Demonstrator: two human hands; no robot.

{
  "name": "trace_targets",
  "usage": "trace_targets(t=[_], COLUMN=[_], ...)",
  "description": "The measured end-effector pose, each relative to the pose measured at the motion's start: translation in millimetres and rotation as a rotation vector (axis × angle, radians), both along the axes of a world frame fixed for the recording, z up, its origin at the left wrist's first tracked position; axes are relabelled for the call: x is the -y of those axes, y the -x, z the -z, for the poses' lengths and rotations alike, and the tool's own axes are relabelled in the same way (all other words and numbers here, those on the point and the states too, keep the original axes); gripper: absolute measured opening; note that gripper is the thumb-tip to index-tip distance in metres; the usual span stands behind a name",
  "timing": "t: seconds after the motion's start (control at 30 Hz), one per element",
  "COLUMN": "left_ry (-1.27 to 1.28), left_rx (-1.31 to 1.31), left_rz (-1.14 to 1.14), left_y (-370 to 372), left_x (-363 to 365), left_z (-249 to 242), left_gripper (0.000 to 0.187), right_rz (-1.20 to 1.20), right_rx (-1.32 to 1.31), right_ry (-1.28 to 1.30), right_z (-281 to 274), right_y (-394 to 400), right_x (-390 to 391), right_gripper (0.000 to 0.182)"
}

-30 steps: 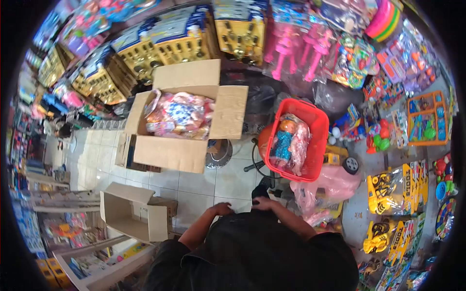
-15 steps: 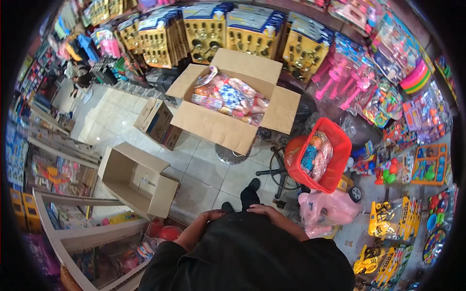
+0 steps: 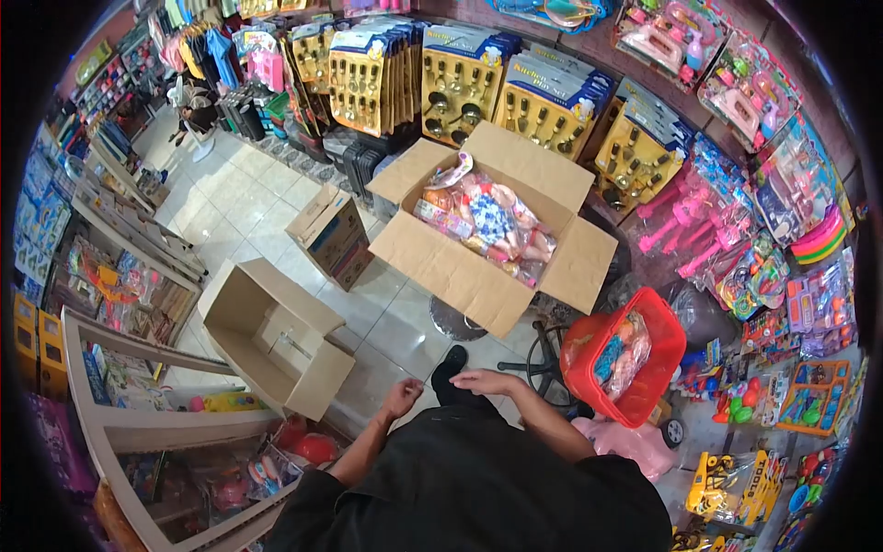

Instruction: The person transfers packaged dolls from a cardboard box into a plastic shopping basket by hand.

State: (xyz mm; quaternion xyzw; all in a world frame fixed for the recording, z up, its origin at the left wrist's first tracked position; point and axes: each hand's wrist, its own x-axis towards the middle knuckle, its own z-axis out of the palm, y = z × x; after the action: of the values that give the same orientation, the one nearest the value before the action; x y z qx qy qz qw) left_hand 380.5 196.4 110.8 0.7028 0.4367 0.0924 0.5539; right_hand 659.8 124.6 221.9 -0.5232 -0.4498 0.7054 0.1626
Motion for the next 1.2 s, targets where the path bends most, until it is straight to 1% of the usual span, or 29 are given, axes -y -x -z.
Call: trace_targets(t=[0.07,0.1,0.13,0.17,0.2,0.23,0.27,0.33,0.4,0.43,0.53,0.57,0.6,0.63,0.67,0.7,0.73,0.77,0.8,0.83,0.87,0.93,1.03,1.07,1.1,1.17,1.2], left_ry=[-0.07,-0.108,-0.147,-0.251,-0.356,-0.37,-0.381,-0.39,-0.395,-0.394,-0.416,-0.428,-0.441,-0.381,-0.415,-0.454,-0.499,-0.435,-0.441,-0.448,-0.46,-0.406,-0.32,-0.332,-0.34,-0.329,-0.317], left_rx=[0.187,0.249,0.308,0.361,0.415,0.461,0.508,0.552,0.58,0.584,0.544,0.537,0.526,0.446,0.415,0.388,0.365,0.411,0.388,0.365,0.347,0.395,0.407,0.4,0.389,0.36,0.361], left_rz=[-0.168,-0.222,-0.275,-0.292,-0.304,-0.3,-0.295,-0.249,-0.189,-0.156,-0.052,-0.034,-0.017,-0.009,0.0,0.006,0.011,-0.047,-0.048,-0.048,-0.047,-0.103,-0.147,-0.115,-0.085,-0.033,-0.044], left_y=[-27.9,-45.7,-64.9,-82.0,-98.7,-114.9,-130.7,-162.3,-196.7,-213.8,-262.8,-279.2,-290.5,-297.8,-300.9,-303.1,-306.3,-306.6,-302.6,-298.2,-296.3,-297.4,-302.1,-302.8,-301.8,-296.2,-294.6], left_x=[-41.1,-62.5,-84.9,-108.6,-132.3,-153.3,-172.3,-211.5,-247.6,-262.8,-295.7,-300.1,-301.3,-301.1,-301.9,-303.5,-304.4,-303.0,-303.5,-305.4,-308.3,-311.1,-314.9,-315.3,-315.0,-316.0,-315.6], left_z=[-18.5,-45.2,-78.1,-99.6,-119.4,-143.0,-164.1,-189.5,-204.3,-206.7,-195.8,-192.3,-187.9,-183.4,-174.2,-161.7,-160.1,-158.4,-156.7,-156.1,-156.5,-160.6,-159.2,-158.5,-160.6,-155.4,-157.5], left_gripper=[0.025,0.023,0.021,0.019,0.016,0.016,0.016,0.016,0.016,0.016,0.014,0.014,0.014,0.013,0.013,0.013,0.013,0.013,0.012,0.012,0.011,0.01,0.01,0.01,0.011,0.012,0.012], right_rz=[0.036,0.053,0.134,0.217,0.313,0.412,0.541,0.807,1.002,1.099,1.136,1.081,1.067,1.047,1.021,0.998,0.977,0.953,0.928,0.942,0.939,0.929,1.004,1.013,1.025,1.007,0.998], right_rx=[-0.132,-0.201,-0.29,-0.381,-0.4,-0.417,-0.326,-0.135,0.036,0.128,0.491,0.613,0.722,0.828,0.935,0.979,1.012,1.041,1.064,0.973,0.968,0.968,0.995,0.999,0.985,0.976,0.977], right_ry=[-0.121,-0.182,-0.231,-0.278,-0.348,-0.419,-0.45,-0.502,-0.601,-0.641,-0.765,-0.761,-0.751,-0.745,-0.749,-0.608,-0.534,-0.458,-0.378,-0.404,-0.348,-0.241,-0.311,-0.339,-0.394,-0.417,-0.426], right_z=[-31.4,-46.1,-63.9,-82.0,-102.9,-117.1,-119.9,-116.3,-80.5,-72.9,-46.5,-32.7,-20.4,-9.7,-1.9,11.0,11.5,11.8,12.5,12.9,12.5,-15.3,-3.1,0.2,-4.0,-12.9,-18.0], right_y=[-21.4,-32.3,-43.3,-53.4,-62.6,-73.0,-84.4,-106.3,-131.3,-141.3,-163.8,-173.9,-175.4,-175.8,-177.2,-176.4,-176.0,-173.8,-171.4,-174.9,-175.0,-174.5,-177.2,-177.4,-176.2,-174.7,-175.0], right_x=[-35.5,-53.2,-69.9,-85.8,-102.9,-120.7,-139.9,-174.9,-209.7,-223.9,-246.8,-253.2,-254.1,-256.1,-260.7,-261.0,-259.6,-256.4,-253.7,-252.7,-255.0,-257.3,-260.9,-261.6,-261.6,-261.7,-260.7], right_gripper=[0.048,0.046,0.044,0.042,0.038,0.035,0.033,0.03,0.032,0.033,0.041,0.058,0.064,0.071,0.079,0.1,0.103,0.105,0.107,0.113,0.112,0.111,0.111,0.11,0.102,0.095,0.092])
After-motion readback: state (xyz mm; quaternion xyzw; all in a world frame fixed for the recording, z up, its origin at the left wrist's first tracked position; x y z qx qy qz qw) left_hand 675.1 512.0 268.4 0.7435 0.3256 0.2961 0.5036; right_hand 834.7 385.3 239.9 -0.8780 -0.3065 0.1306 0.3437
